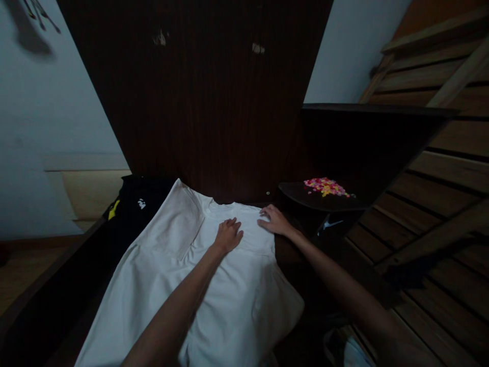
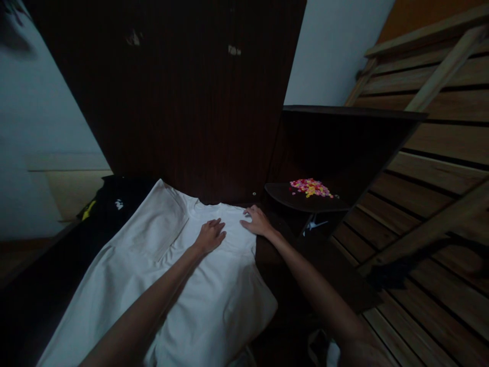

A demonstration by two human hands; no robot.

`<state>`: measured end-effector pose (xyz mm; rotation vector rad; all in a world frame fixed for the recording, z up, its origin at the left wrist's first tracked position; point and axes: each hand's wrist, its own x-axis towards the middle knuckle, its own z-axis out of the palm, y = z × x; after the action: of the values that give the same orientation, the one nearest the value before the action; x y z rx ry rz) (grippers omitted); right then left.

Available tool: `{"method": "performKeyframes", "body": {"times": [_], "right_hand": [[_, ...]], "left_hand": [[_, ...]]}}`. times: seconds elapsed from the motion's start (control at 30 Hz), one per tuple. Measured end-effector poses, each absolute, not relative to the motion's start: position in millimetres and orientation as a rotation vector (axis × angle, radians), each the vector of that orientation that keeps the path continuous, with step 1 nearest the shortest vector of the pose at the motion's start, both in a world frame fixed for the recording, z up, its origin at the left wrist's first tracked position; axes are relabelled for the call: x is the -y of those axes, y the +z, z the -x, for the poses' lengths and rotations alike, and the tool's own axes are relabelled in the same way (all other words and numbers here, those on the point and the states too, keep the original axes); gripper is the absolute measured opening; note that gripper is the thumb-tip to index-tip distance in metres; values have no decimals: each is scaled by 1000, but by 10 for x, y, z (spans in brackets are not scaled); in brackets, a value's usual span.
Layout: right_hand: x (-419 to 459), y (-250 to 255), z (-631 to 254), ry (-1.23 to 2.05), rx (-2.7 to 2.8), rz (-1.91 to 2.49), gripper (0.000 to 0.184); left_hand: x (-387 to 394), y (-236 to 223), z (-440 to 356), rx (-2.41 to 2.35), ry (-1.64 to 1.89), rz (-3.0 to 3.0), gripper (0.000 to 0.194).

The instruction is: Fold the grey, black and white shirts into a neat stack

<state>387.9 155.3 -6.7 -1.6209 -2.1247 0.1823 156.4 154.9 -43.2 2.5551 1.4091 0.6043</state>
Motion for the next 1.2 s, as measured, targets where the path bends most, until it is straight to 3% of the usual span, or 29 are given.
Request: {"method": "performKeyframes", "body": {"times": [0.17,0.43,0.67,1.2], "right_hand": [[-899,-54,-3669,258,2398,1367,37],[-382,-112,-3770,24,2445,1623,46],[-255,-256,-3789,-137,2289,1936,47],[-386,-618,-4016,-220,2346,1881,64]], "left_hand": [[-1513,-503,-1498,-1389,623,-2645,44],[-1513,-532,-1480,-1397,526,-2696,52],[-1454,-520,-1526,-1422,438,-2744,56],[-1395,-452,-1694,-1495,285,-2634,63]]}}
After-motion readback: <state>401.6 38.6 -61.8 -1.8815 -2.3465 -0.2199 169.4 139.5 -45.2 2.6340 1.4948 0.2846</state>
